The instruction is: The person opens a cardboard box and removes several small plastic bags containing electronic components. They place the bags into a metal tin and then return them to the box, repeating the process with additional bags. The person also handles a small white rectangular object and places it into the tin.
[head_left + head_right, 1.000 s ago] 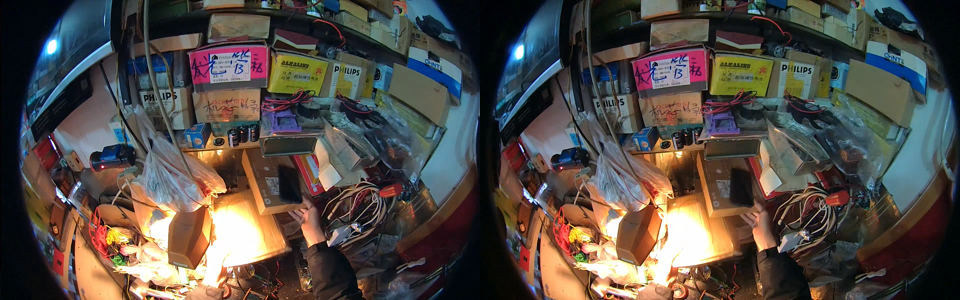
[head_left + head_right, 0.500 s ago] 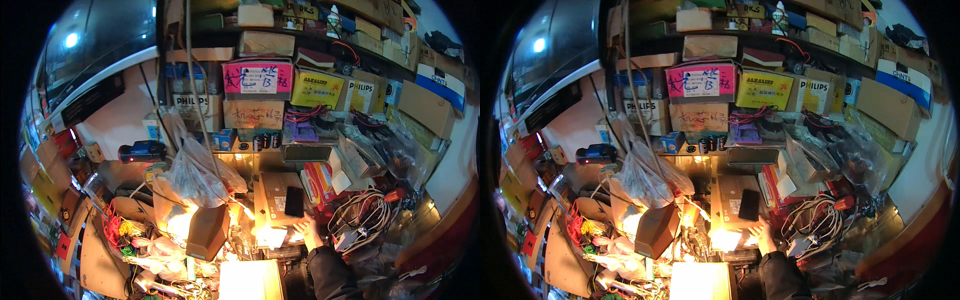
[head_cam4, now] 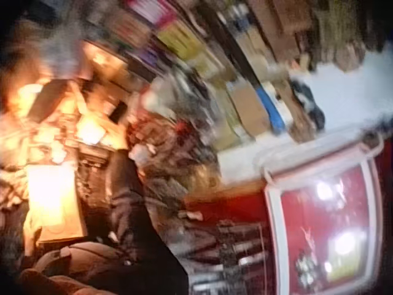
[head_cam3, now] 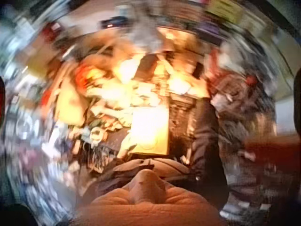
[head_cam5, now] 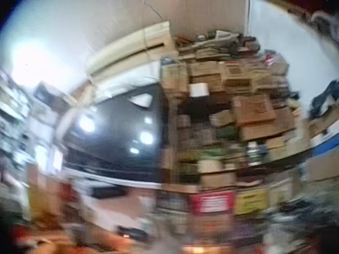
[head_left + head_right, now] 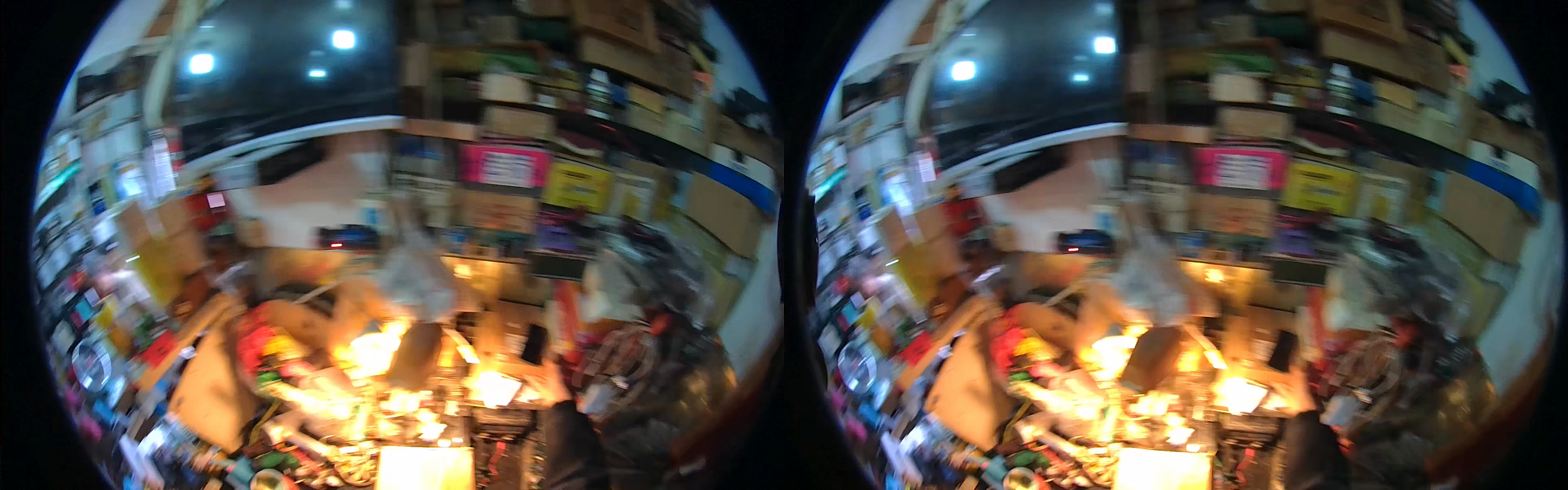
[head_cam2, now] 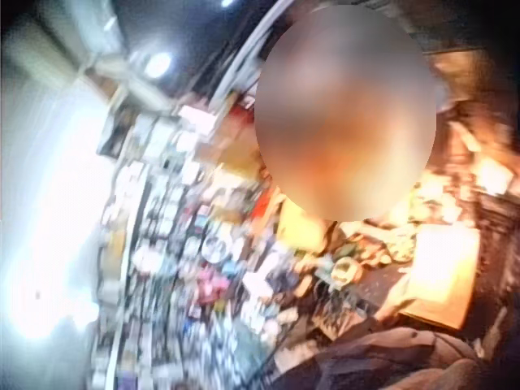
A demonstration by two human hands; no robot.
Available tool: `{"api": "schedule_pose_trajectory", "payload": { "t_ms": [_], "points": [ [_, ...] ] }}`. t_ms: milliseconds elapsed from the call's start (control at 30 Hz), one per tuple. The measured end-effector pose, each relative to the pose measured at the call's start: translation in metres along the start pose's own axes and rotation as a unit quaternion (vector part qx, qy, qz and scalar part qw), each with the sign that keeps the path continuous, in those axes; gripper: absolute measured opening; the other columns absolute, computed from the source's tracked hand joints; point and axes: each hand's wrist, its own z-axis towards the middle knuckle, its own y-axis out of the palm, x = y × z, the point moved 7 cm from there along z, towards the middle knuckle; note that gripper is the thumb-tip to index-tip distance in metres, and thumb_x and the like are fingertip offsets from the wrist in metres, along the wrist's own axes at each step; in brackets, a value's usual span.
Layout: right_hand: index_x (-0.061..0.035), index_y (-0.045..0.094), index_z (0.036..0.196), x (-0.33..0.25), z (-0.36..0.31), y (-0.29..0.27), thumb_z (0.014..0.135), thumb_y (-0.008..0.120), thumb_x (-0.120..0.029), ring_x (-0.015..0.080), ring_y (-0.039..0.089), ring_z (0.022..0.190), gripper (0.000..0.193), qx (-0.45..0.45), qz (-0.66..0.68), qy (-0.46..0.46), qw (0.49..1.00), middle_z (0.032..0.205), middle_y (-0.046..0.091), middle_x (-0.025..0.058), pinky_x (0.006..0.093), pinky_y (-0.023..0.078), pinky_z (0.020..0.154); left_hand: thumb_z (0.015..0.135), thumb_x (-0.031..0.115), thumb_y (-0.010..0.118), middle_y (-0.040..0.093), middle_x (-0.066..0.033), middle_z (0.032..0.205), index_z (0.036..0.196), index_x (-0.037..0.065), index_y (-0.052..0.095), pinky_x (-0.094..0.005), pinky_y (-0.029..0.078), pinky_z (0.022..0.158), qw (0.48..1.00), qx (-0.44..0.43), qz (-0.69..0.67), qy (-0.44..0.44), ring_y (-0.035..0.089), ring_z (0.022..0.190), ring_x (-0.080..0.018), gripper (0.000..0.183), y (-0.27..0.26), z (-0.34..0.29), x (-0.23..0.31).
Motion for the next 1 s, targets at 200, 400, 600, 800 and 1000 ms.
{"api": "schedule_pose_trajectory", "payload": {
  "t_ms": [200, 400, 600, 800, 1000],
  "points": [
    [-0.0002, 0.054, 0.154, -0.040, -0.100, 0.065, 0.103, 0.074, -0.023, 0.0365, 0.071, 0.126, 0.060, -0.030, -0.086, -0.086, 0.992, 0.147, 0.063, 0.0248, 0.0484, 0.057, 0.111, 0.099, 0.019, 0.085, 0.056, -0.0097, 0.164, 0.170, 0.004, 0.046, -0.0427, 0.047, 0.123, 0.998, 0.009, -0.026, 0.054, 0.052, 0.149, -0.0224, 0.083, -0.035, -0.109, -0.002],
    [0.0010, 0.062, 0.146, -0.061, -0.219, 0.091, 0.103, 0.071, -0.015, 0.0341, 0.075, 0.115, 0.047, -0.009, -0.137, -0.191, 0.972, 0.136, 0.071, 0.0233, 0.0453, 0.061, 0.105, 0.099, 0.021, 0.085, 0.060, -0.0088, 0.162, 0.169, 0.004, 0.049, -0.0424, 0.046, 0.123, 0.995, 0.046, -0.068, 0.057, 0.054, 0.148, -0.0212, 0.080, -0.062, -0.184, -0.060],
    [0.0022, 0.069, 0.138, -0.001, -0.327, 0.122, 0.103, 0.068, -0.006, 0.0318, 0.080, 0.104, 0.036, -0.086, -0.124, -0.215, 0.965, 0.125, 0.078, 0.0218, 0.0421, 0.065, 0.098, 0.094, 0.032, 0.088, 0.062, -0.0095, 0.158, 0.166, 0.003, 0.052, -0.0412, 0.046, 0.120, 0.983, 0.152, 0.051, 0.088, 0.056, 0.144, -0.0210, 0.086, -0.116, -0.224, -0.080],
    [0.0063, 0.073, 0.130, 0.116, -0.420, 0.089, 0.106, 0.062, 0.005, 0.0278, 0.081, 0.104, 0.027, -0.225, -0.218, -0.111, 0.943, 0.118, 0.081, 0.0200, 0.0392, 0.067, 0.095, 0.081, 0.046, 0.090, 0.068, -0.0142, 0.143, 0.157, -0.002, 0.057, -0.0425, 0.053, 0.108, 0.978, 0.209, -0.004, 0.026, 0.066, 0.130, -0.0270, 0.095, -0.183, -0.311, -0.062],
    [0.0042, 0.075, 0.131, 0.222, -0.467, 0.033, 0.108, 0.071, -0.005, 0.0177, 0.081, 0.100, 0.025, -0.204, -0.427, 0.008, 0.881, 0.117, 0.083, 0.0129, 0.0310, 0.065, 0.087, 0.081, 0.040, 0.090, 0.073, -0.0165, 0.134, 0.155, -0.004, 0.058, -0.0434, 0.059, 0.105, 0.964, 0.261, -0.015, 0.043, 0.073, 0.125, -0.0304, 0.092, -0.242, -0.376, -0.047]
  ]
}}
